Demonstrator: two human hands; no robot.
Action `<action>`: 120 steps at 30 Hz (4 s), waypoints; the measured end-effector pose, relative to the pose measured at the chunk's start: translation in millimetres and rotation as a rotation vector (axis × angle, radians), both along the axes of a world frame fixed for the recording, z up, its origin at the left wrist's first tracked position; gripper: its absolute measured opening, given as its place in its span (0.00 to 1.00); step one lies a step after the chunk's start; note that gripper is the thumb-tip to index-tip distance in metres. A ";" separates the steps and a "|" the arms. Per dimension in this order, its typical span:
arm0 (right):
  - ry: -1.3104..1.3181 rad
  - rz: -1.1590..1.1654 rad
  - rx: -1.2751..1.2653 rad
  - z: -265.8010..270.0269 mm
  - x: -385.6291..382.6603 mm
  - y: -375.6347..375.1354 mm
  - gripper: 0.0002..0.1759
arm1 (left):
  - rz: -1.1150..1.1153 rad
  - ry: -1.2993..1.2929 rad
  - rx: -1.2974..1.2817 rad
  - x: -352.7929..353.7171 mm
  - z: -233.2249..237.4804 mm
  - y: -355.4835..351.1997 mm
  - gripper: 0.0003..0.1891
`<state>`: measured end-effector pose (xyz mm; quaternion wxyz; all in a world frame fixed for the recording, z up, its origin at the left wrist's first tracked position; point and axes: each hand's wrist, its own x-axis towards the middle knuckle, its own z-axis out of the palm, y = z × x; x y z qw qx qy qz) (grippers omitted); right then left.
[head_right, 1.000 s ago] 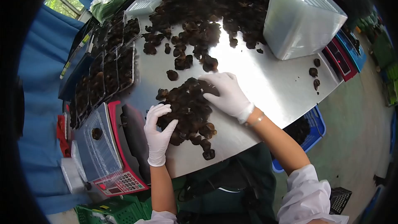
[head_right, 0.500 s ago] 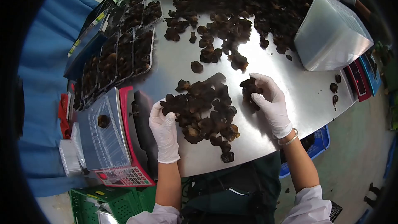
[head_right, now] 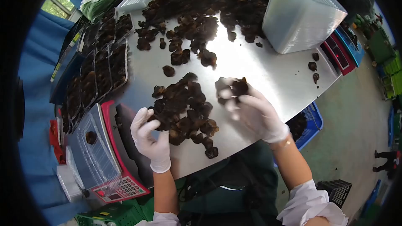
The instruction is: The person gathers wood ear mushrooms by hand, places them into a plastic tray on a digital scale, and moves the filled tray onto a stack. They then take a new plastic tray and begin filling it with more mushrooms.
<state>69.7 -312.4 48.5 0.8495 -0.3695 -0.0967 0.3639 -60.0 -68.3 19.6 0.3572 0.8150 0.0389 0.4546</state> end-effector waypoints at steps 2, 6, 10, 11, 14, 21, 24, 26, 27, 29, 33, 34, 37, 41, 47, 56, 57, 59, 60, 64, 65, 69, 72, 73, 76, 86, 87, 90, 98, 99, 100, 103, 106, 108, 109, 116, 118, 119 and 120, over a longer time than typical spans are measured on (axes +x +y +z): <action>-0.199 -0.237 -0.234 -7.8 -5.4 -35.2 0.28 | 0.020 -0.042 0.156 -3.4 -0.9 -4.7 0.21; -0.181 -1.011 -0.087 -46.6 -5.2 -142.6 0.25 | 0.038 -0.133 0.298 -3.0 1.4 -10.1 0.17; 0.531 -1.494 0.045 -60.3 -20.9 -203.9 0.27 | -0.079 -0.061 0.196 4.3 11.9 -34.0 0.19; 0.448 -1.433 0.003 -71.3 -31.0 -208.3 0.27 | -0.113 -0.039 0.194 9.4 19.6 -50.9 0.19; 0.192 -1.299 -0.168 -102.5 -47.2 -199.8 0.26 | -0.479 0.022 0.040 40.1 39.8 -131.7 0.22; -0.116 -0.780 -0.213 -111.8 -113.5 -62.9 0.12 | -1.129 0.131 0.333 19.8 24.7 -231.5 0.22; -0.182 -0.688 -0.404 -67.6 -104.1 -30.9 0.11 | -1.016 0.173 0.318 13.0 24.3 -185.6 0.20; -0.415 -0.472 -0.642 -46.3 -71.7 -21.0 0.10 | -0.843 0.094 0.296 10.1 24.5 -144.6 0.15; -0.652 -0.401 -0.602 -40.8 -52.2 -15.2 0.11 | -0.741 0.064 0.296 8.3 27.3 -121.7 0.12; -0.956 -0.388 -0.768 -42.9 -19.5 -4.2 0.19 | -0.486 0.142 0.291 -4.1 34.4 -69.0 0.13; -1.347 -0.430 -1.090 -47.7 14.0 24.0 0.25 | 0.089 0.094 -0.185 -9.2 18.8 1.5 0.12; -1.401 -0.431 -1.161 -58.5 15.4 34.8 0.27 | 0.139 0.100 -0.192 -7.3 15.6 16.3 0.13; -1.497 -0.207 -0.956 -68.5 11.8 60.2 0.27 | 0.203 0.056 -0.294 8.0 7.2 44.5 0.13; -1.544 -0.081 -0.867 -47.5 21.6 72.2 0.24 | 0.150 0.190 -0.427 19.5 -13.8 67.2 0.13; -1.473 -0.250 -0.894 -62.5 44.4 109.1 0.33 | 0.079 0.327 -0.432 24.3 -18.2 56.1 0.20; -1.501 0.067 -0.719 -53.5 -8.2 159.6 0.32 | 0.139 0.304 -0.415 17.5 -18.9 66.1 0.20; -1.496 0.089 -0.694 -51.8 -6.3 160.2 0.32 | 0.156 0.305 -0.401 16.7 -19.7 67.2 0.19; -1.526 0.137 -0.666 -45.9 2.9 154.2 0.30 | 0.164 0.333 -0.401 16.5 -20.4 67.6 0.18; -1.550 0.196 -0.635 -43.4 8.5 150.0 0.29 | 0.180 0.369 -0.406 15.7 -20.9 67.5 0.17; -1.274 0.145 -0.474 -34.0 53.7 148.3 0.20 | 0.219 0.460 -0.285 14.6 -22.8 66.9 0.15; -1.336 0.016 -0.500 -30.5 67.0 154.8 0.17 | 0.228 0.460 -0.290 12.7 -22.4 65.4 0.15; -1.409 0.159 -0.722 -16.8 65.3 201.7 0.21 | 0.245 0.408 -0.431 15.1 -25.2 67.7 0.18; -1.730 0.248 -0.988 -31.4 49.0 235.6 0.21 | 0.254 0.300 -0.566 15.6 -24.0 68.6 0.21; -1.742 0.289 -1.042 -32.3 49.1 242.8 0.18 | 0.270 0.270 -0.602 14.7 -23.5 68.7 0.22; -1.422 0.149 -0.690 -31.7 68.7 230.7 0.12 | 0.258 0.253 -0.611 14.3 -22.9 68.5 0.23; -1.222 0.271 -0.745 -6.5 144.1 93.2 0.11 | 0.209 0.282 -0.597 13.3 -13.2 59.2 0.22; -1.149 0.254 -0.770 -4.7 137.4 81.3 0.10 | 0.216 0.286 -0.611 12.7 -12.2 57.9 0.22; -0.937 0.187 -0.864 13.0 114.9 78.0 0.10 | 0.205 0.247 -0.612 15.3 -4.5 55.0 0.21; -1.733 0.182 -0.902 -38.0 99.5 140.1 0.16 | 0.216 0.278 -0.587 15.6 -16.5 57.9 0.21; -1.688 0.144 -0.869 -34.5 99.2 136.5 0.15 | 0.222 0.282 -0.592 15.3 -16.7 59.0 0.20; -1.647 0.109 -0.838 -29.7 100.9 131.4 0.14 | 0.217 0.279 -0.594 16.1 -16.6 61.2 0.20; -1.124 -0.043 -0.652 -0.3 118.0 88.8 0.13 | 0.230 0.250 -0.659 13.0 -19.4 61.2 0.21; -0.988 -0.288 -0.646 -14.2 146.9 31.3 0.11 | 0.217 0.244 -0.642 16.4 -13.6 59.8 0.21; -0.922 -0.311 -0.683 -12.0 134.9 3.4 0.14 | 0.212 0.255 -0.640 17.3 -9.4 55.9 0.20; -0.714 -0.263 -0.690 -9.5 116.0 1.4 0.17 | 0.211 0.260 -0.633 18.1 -8.9 53.9 0.20; -0.854 0.198 -0.357 -44.6 17.9 49.5 0.10 | 0.210 0.250 -0.625 17.8 -15.6 55.5 0.20; -0.882 0.236 -0.409 -37.4 12.5 63.7 0.09 | 0.219 0.247 -0.630 17.8 -19.0 59.1 0.20; -0.860 0.191 -0.432 -37.7 22.6 70.0 0.10 | 0.214 0.233 -0.644 17.3 -21.5 61.4 0.20; -1.050 0.063 -0.531 -37.3 39.5 73.5 0.09 | 0.212 0.216 -0.661 16.4 -23.7 63.0 0.20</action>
